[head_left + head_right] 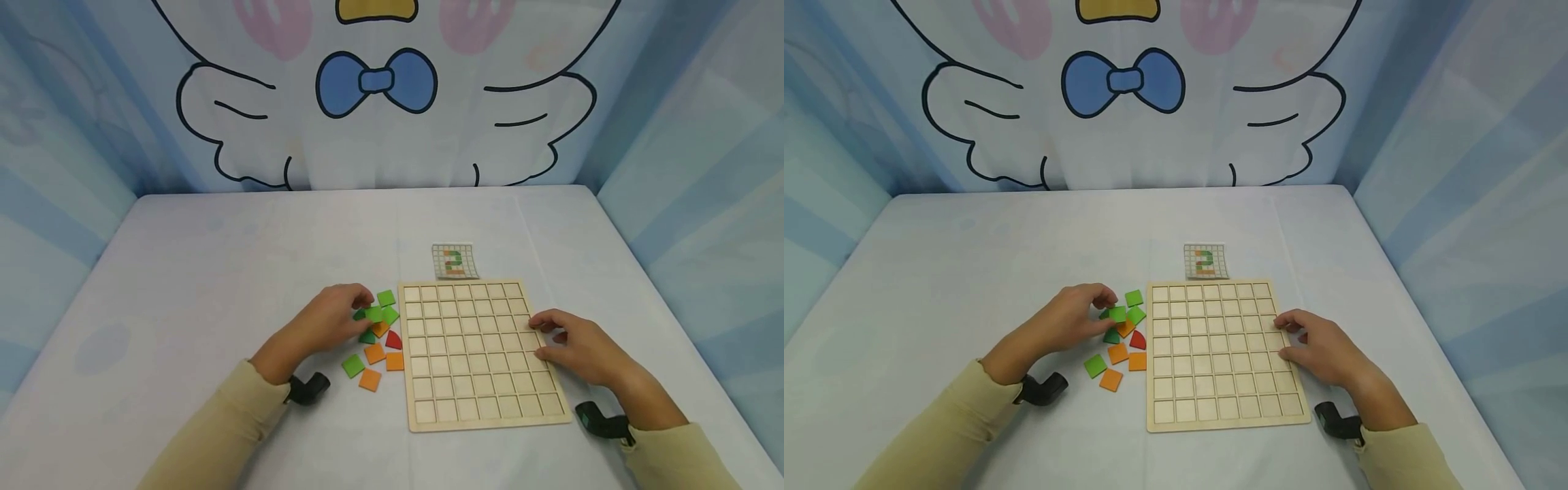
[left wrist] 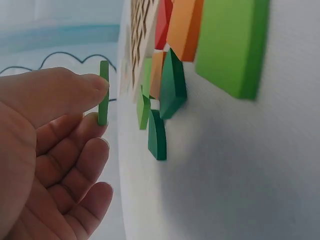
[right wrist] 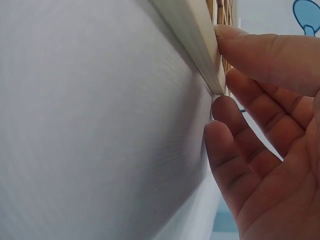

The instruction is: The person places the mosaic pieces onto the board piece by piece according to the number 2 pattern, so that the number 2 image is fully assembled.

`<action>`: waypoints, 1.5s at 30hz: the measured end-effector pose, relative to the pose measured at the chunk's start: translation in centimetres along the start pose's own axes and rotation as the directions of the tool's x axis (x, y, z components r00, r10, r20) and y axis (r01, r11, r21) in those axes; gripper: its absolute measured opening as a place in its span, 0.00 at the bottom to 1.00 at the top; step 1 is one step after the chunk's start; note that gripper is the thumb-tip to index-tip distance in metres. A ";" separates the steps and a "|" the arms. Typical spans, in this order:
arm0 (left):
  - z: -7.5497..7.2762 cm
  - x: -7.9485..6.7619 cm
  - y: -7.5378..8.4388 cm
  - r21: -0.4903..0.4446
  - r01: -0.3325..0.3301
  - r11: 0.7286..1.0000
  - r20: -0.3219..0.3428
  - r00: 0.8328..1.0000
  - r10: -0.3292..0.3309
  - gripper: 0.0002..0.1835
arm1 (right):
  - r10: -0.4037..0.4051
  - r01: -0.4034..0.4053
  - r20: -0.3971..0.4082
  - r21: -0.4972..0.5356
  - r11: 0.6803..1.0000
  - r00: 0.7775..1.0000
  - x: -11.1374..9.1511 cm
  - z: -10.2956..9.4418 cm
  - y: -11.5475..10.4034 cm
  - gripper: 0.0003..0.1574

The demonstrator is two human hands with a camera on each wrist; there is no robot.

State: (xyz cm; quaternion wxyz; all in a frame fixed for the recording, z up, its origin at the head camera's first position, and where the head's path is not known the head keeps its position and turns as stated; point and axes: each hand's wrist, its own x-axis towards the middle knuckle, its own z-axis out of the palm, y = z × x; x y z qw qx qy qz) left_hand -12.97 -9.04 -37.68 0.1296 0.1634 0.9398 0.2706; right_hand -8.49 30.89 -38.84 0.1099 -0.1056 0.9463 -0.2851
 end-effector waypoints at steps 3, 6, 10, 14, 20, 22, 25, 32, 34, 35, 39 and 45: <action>0.1 0.6 0.5 -0.016 -0.006 1.000 0.009 1.000 0.006 0.18 | -0.001 0.001 -0.002 0.001 1.000 1.000 0.0 0.0 0.0 0.28; 0.1 1.3 1.0 -0.030 -0.009 0.999 0.023 1.000 0.010 0.18 | 0.001 -0.001 -0.002 0.006 1.000 1.000 0.0 0.1 0.0 0.27; 0.2 2.1 1.6 -0.037 -0.030 0.999 0.036 0.999 0.031 0.18 | -0.001 0.001 0.001 0.005 1.000 1.000 0.0 0.1 0.1 0.27; 0.4 2.7 2.3 -0.041 -0.059 0.997 0.040 0.997 0.061 0.17 | -0.001 0.001 0.002 0.005 1.000 1.000 -0.1 0.0 0.2 0.27; 0.6 3.3 3.2 -0.048 -0.126 0.991 0.040 0.991 0.128 0.18 | -0.001 0.001 0.001 0.009 1.000 1.000 -0.2 0.0 0.1 0.27; 0.7 3.4 3.3 -0.047 -0.144 0.989 0.037 0.989 0.145 0.18 | 0.000 0.000 0.002 0.013 1.000 1.000 -0.2 0.0 0.1 0.27; 0.8 3.7 3.7 -0.048 -0.154 0.987 0.040 0.987 0.156 0.17 | 0.003 -0.003 0.004 0.015 1.000 1.000 -0.2 0.0 0.1 0.27; 1.4 4.3 4.2 -0.056 -0.172 0.983 0.033 0.984 0.174 0.17 | 0.002 -0.002 0.006 0.010 1.000 1.000 -0.2 -0.1 0.0 0.27; 1.6 4.5 4.3 -0.066 -0.183 0.981 0.028 0.982 0.186 0.17 | 0.007 -0.007 0.009 0.011 1.000 1.000 -0.2 -0.1 0.0 0.27; 1.7 4.7 4.3 -0.069 -0.191 0.979 0.027 0.981 0.193 0.17 | 0.012 -0.012 0.011 0.013 1.000 1.000 -0.2 -0.1 0.0 0.27; 2.1 5.2 4.7 -0.079 -0.208 0.975 0.030 0.977 0.211 0.17 | 0.026 -0.026 0.013 0.015 1.000 1.000 -0.2 -0.1 -0.2 0.26; 2.7 5.7 5.4 -0.099 -0.207 0.973 0.029 0.977 0.211 0.17 | 0.014 -0.014 0.011 0.007 1.000 1.000 -0.2 -0.1 -0.1 0.26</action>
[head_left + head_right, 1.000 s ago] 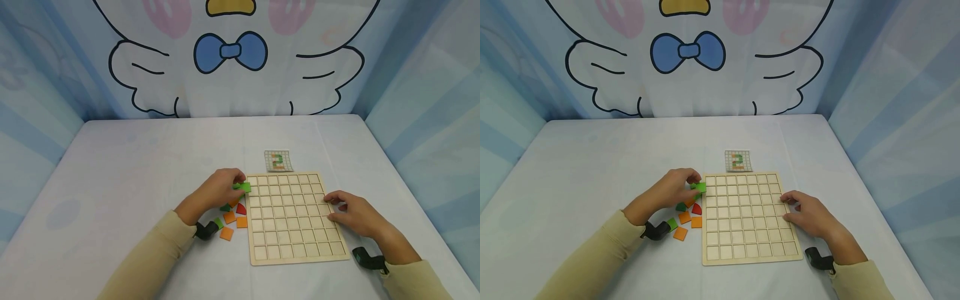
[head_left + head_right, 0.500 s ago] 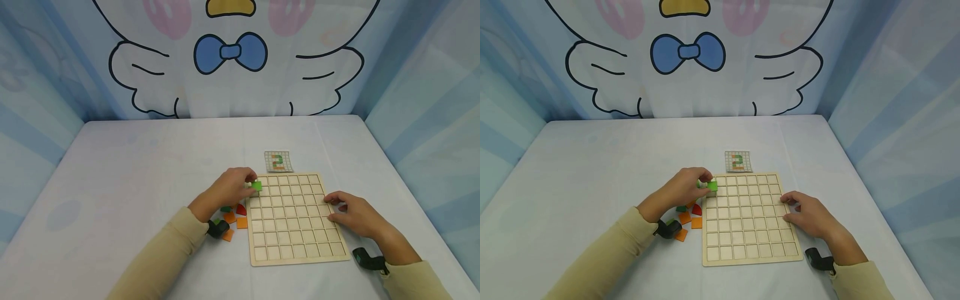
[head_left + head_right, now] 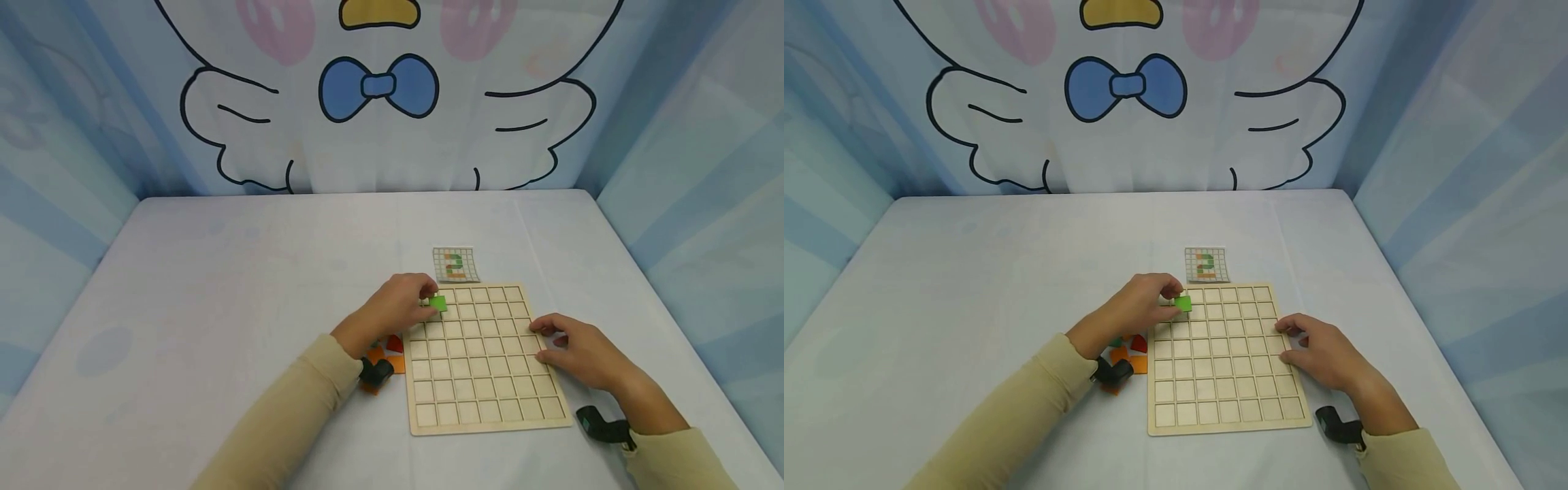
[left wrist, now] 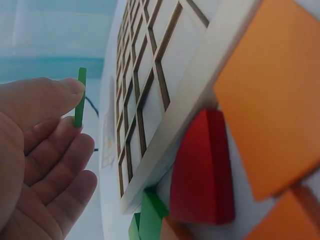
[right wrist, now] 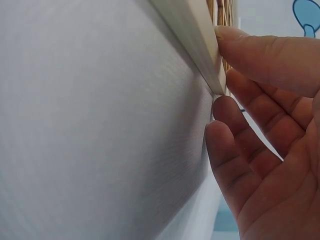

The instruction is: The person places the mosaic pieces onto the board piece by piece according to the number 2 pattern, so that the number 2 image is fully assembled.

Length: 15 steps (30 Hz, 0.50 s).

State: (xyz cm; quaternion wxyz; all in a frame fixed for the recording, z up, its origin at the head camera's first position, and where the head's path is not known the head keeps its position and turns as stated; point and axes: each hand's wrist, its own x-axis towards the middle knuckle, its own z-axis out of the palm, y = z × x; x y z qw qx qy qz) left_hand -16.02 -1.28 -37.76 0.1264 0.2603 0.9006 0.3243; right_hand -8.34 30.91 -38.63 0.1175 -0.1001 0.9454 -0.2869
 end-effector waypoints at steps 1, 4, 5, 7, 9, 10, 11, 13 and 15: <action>0.1 0.1 0.1 -0.007 0.003 1.000 -0.001 1.000 -0.003 0.17 | 0.000 0.000 -0.001 -0.002 1.000 1.000 0.0 0.0 0.0 0.26; 0.5 0.3 0.1 -0.020 0.016 1.000 -0.006 1.000 -0.016 0.17 | -0.006 0.006 -0.003 -0.005 1.000 1.000 0.0 0.0 0.1 0.27; 0.6 0.4 0.1 -0.023 0.019 1.000 -0.005 1.000 -0.019 0.17 | -0.003 0.003 -0.004 -0.006 1.000 1.000 0.0 0.1 0.1 0.27; 0.8 0.5 0.1 -0.024 0.025 0.999 -0.003 1.000 -0.025 0.18 | -0.004 0.004 -0.006 -0.006 1.000 1.000 0.0 0.1 0.1 0.27; 0.9 0.7 0.1 -0.015 0.028 1.000 0.000 1.000 -0.028 0.18 | -0.010 0.010 -0.004 -0.004 1.000 1.000 0.0 0.1 0.1 0.28; 1.0 0.8 0.2 -0.010 0.031 0.999 0.002 1.000 -0.031 0.18 | -0.008 0.008 -0.004 -0.004 1.000 1.000 0.1 0.1 0.1 0.27; 1.1 0.9 0.2 -0.002 0.030 1.000 0.002 1.000 -0.030 0.19 | -0.006 0.006 -0.004 -0.004 1.000 1.000 0.0 0.1 0.1 0.27; 1.2 1.1 0.2 0.010 0.033 0.999 0.002 0.999 -0.033 0.19 | -0.005 0.005 -0.005 -0.006 1.000 1.000 0.1 0.0 0.1 0.26; 1.3 1.2 0.3 0.014 0.034 0.999 0.007 0.999 -0.035 0.19 | -0.003 0.003 -0.006 -0.008 1.000 1.000 0.1 0.0 0.0 0.26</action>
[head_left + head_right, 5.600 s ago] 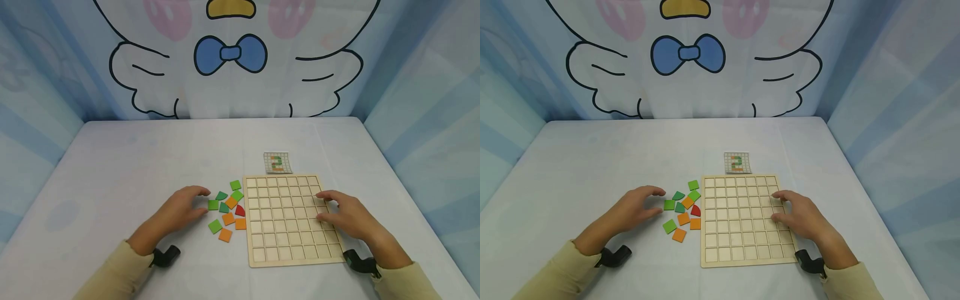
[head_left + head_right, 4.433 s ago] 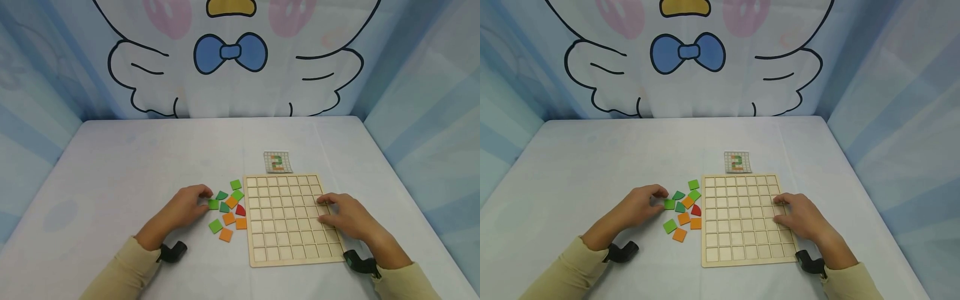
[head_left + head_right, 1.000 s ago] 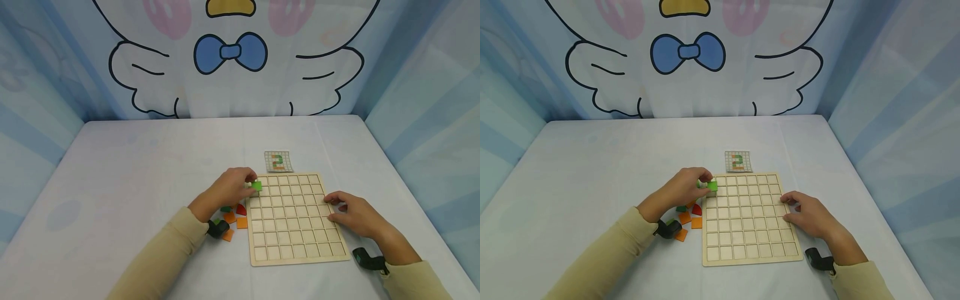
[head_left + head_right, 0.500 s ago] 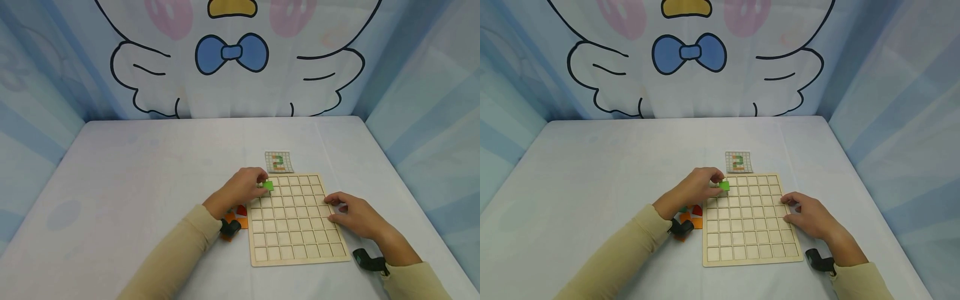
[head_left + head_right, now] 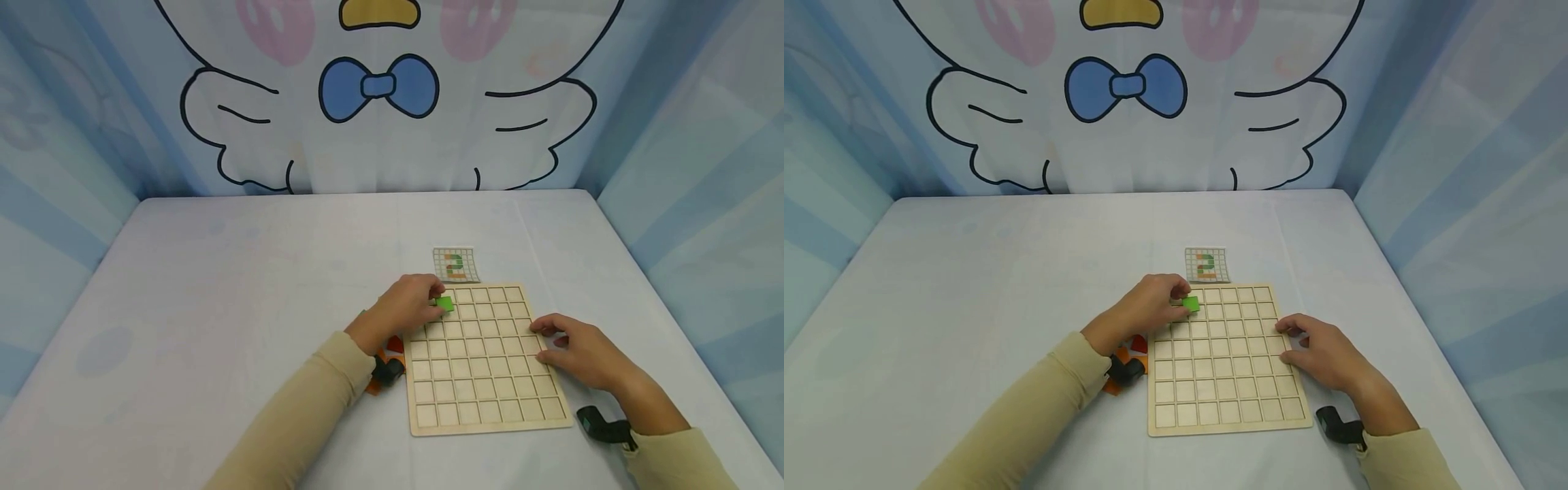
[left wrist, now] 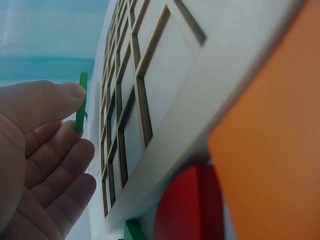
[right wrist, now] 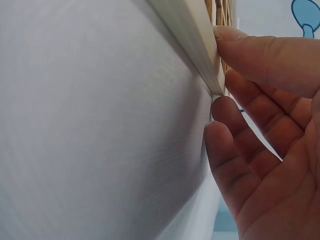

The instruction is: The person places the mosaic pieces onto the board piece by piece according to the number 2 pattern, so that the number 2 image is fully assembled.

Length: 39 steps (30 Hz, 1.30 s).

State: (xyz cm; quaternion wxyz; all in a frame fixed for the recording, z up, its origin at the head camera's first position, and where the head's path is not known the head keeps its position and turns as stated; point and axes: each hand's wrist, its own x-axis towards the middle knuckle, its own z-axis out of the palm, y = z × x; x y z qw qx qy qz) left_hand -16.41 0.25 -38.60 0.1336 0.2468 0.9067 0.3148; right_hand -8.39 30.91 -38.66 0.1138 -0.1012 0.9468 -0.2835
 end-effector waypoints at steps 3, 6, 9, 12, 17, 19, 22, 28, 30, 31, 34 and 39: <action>0.2 0.3 0.2 0.001 -0.002 1.000 0.014 1.000 0.002 0.19 | -0.005 0.005 0.000 0.000 1.000 1.000 0.0 0.0 0.1 0.26; 0.5 0.5 0.2 0.020 -0.013 1.000 0.024 1.000 0.013 0.19 | -0.010 0.010 0.002 0.006 1.000 1.000 0.0 0.0 0.2 0.27; 0.8 0.7 0.3 0.045 -0.023 0.999 0.025 0.999 0.022 0.18 | -0.009 0.009 -0.002 0.009 1.000 1.000 -0.1 0.0 0.2 0.27; 1.0 0.7 0.3 0.055 -0.021 0.998 0.025 1.000 0.020 0.18 | -0.011 0.011 -0.009 0.007 1.000 1.000 -0.1 0.1 0.1 0.26; 1.2 0.7 0.4 0.067 -0.020 0.998 0.026 1.000 0.018 0.17 | -0.020 0.020 -0.012 0.010 1.000 1.000 0.0 0.0 0.1 0.25; 1.2 0.7 0.4 0.073 -0.022 0.997 0.026 0.999 0.020 0.16 | -0.019 0.019 -0.011 0.011 1.000 1.000 0.0 0.0 0.0 0.25; 1.3 0.7 0.5 0.082 -0.025 0.996 0.028 0.999 0.022 0.16 | -0.021 0.021 -0.010 0.011 1.000 1.000 0.0 0.0 0.0 0.25; 1.3 0.6 0.5 0.095 -0.022 0.995 0.032 0.999 0.019 0.16 | -0.023 0.023 -0.012 0.007 1.000 1.000 0.0 0.0 0.1 0.25; 1.3 0.7 0.5 0.097 -0.022 0.995 0.032 0.999 0.019 0.16 | -0.019 0.019 -0.013 0.004 1.000 1.000 0.0 0.0 0.1 0.25; 1.4 0.7 0.4 0.099 -0.023 0.995 0.031 0.999 0.020 0.16 | -0.017 0.017 -0.014 0.001 1.000 1.000 0.0 0.0 0.1 0.25; 1.4 0.7 0.4 0.101 -0.028 0.995 0.028 0.999 0.025 0.15 | -0.017 0.017 -0.016 -0.002 1.000 1.000 -0.1 0.1 0.1 0.26; 1.4 0.8 0.4 0.100 -0.029 0.995 0.028 0.999 0.026 0.15 | -0.028 0.028 -0.015 0.006 1.000 1.000 -0.1 0.1 0.1 0.26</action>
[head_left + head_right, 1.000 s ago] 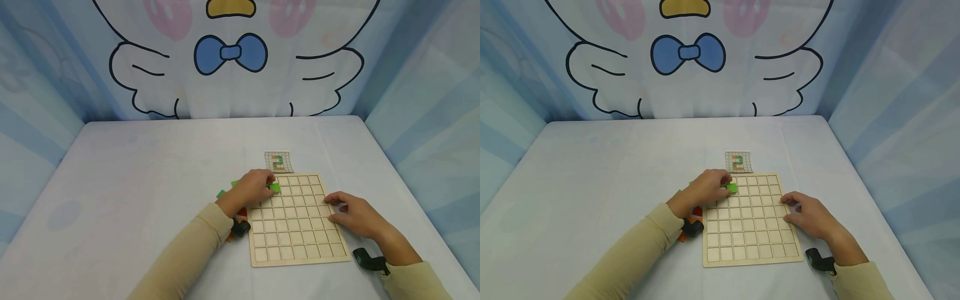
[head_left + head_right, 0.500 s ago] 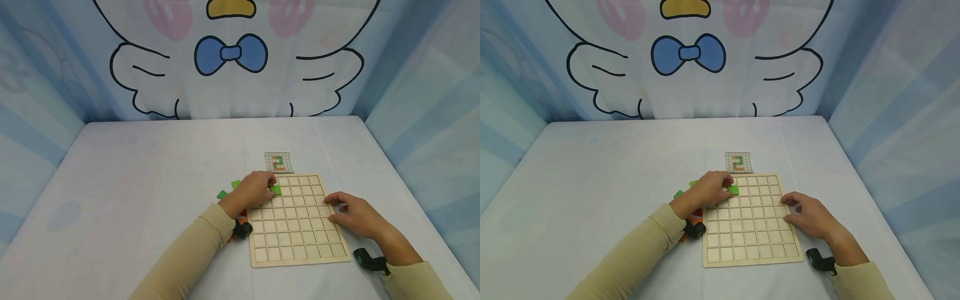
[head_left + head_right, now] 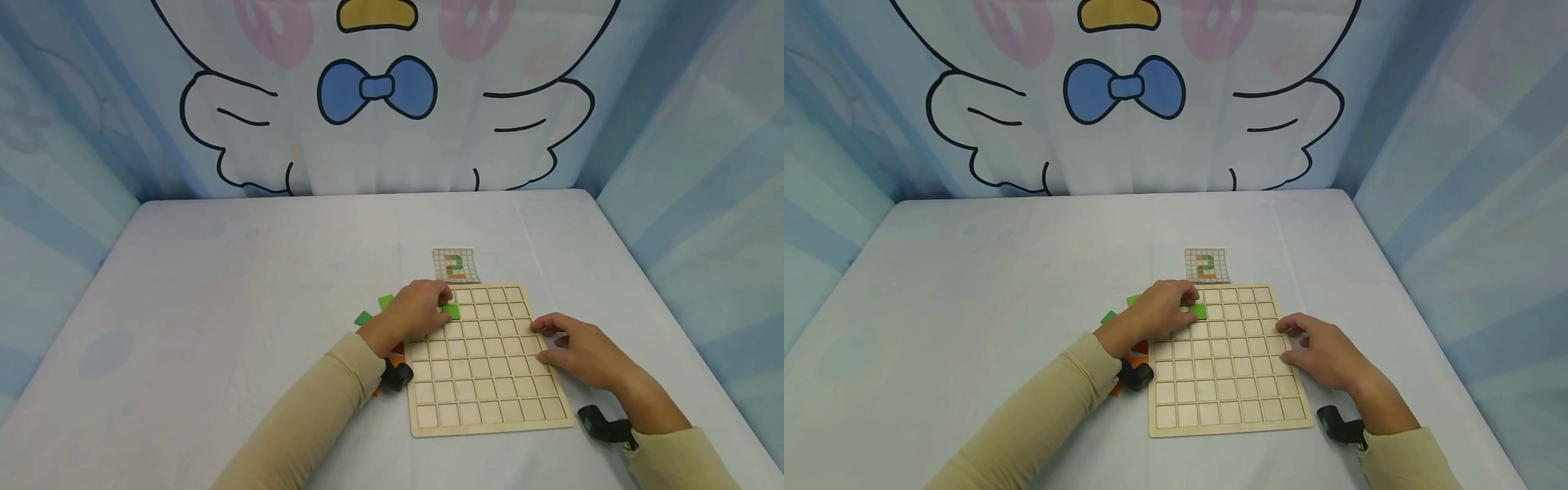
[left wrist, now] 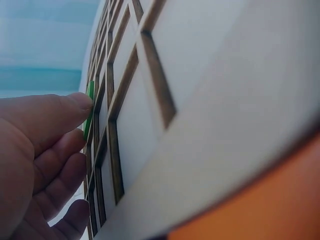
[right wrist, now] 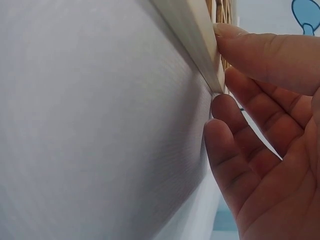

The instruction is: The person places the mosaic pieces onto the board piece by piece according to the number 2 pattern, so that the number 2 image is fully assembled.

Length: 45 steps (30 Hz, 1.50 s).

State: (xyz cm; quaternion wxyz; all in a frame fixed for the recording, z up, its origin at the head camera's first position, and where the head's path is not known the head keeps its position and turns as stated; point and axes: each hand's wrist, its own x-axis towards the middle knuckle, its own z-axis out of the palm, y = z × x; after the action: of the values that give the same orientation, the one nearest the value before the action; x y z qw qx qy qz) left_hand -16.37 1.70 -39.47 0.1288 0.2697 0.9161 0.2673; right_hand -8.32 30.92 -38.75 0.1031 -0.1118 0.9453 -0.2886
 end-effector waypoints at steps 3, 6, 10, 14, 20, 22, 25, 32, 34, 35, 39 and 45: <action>0.0 0.0 0.0 -0.001 0.004 1.000 0.006 1.000 -0.004 0.16 | -0.002 0.002 0.001 -0.005 1.000 1.000 0.0 0.0 0.0 0.26; -0.1 0.1 0.1 -0.001 0.009 1.000 0.011 1.000 -0.009 0.16 | 0.004 -0.004 -0.001 -0.016 1.000 1.000 0.0 0.0 0.0 0.26; -0.1 0.0 0.2 0.006 0.013 1.000 0.015 1.000 -0.013 0.16 | 0.011 -0.011 -0.002 -0.012 1.000 1.000 0.0 0.0 -0.1 0.26; -0.2 -0.2 0.2 0.001 0.013 1.000 0.020 1.000 -0.013 0.17 | 0.014 -0.014 0.000 -0.010 1.000 1.000 0.0 0.0 -0.1 0.27; -0.8 -0.8 -0.4 -0.078 -0.006 0.997 0.022 1.000 0.008 0.23 | 0.019 -0.019 0.001 -0.013 1.000 1.000 0.0 0.1 -0.1 0.26; -1.2 -1.1 -0.7 -0.106 -0.014 0.994 0.029 0.999 0.017 0.26 | 0.021 -0.021 0.000 -0.015 1.000 1.000 -0.1 0.1 -0.1 0.26; -1.8 -1.6 -1.2 -0.138 -0.010 0.990 0.038 0.999 0.015 0.29 | 0.018 -0.018 -0.001 -0.011 1.000 1.000 -0.1 0.1 -0.1 0.26; -3.4 -3.1 -2.0 -0.199 0.013 0.980 0.012 1.000 -0.011 0.26 | 0.013 -0.013 0.002 -0.020 1.000 1.000 0.1 0.0 0.0 0.27; -3.6 -3.5 -2.4 -0.194 0.006 0.981 0.000 1.000 -0.006 0.24 | 0.016 -0.016 0.004 -0.022 1.000 1.000 0.1 -0.1 0.0 0.26; -3.7 -3.7 -2.6 -0.192 0.006 0.981 -0.004 1.000 -0.007 0.24 | 0.018 -0.018 0.005 -0.024 1.000 1.000 0.2 -0.1 -0.1 0.26; -4.0 -4.7 -3.6 -0.182 0.020 0.983 -0.023 0.999 -0.025 0.23 | 0.013 -0.013 0.009 -0.017 1.000 1.000 0.2 -0.1 0.0 0.26; -4.6 -6.1 -4.6 -0.176 0.066 0.982 -0.048 0.996 -0.075 0.23 | 0.015 -0.015 0.004 -0.029 0.999 1.000 0.2 0.0 -0.1 0.27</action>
State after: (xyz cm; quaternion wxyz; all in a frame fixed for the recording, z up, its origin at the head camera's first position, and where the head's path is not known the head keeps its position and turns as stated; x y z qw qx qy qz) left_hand -15.06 -6.91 -37.72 0.1364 0.2176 0.9013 0.3489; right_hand -8.49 30.82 -38.76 0.1058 -0.1067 0.9499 -0.2741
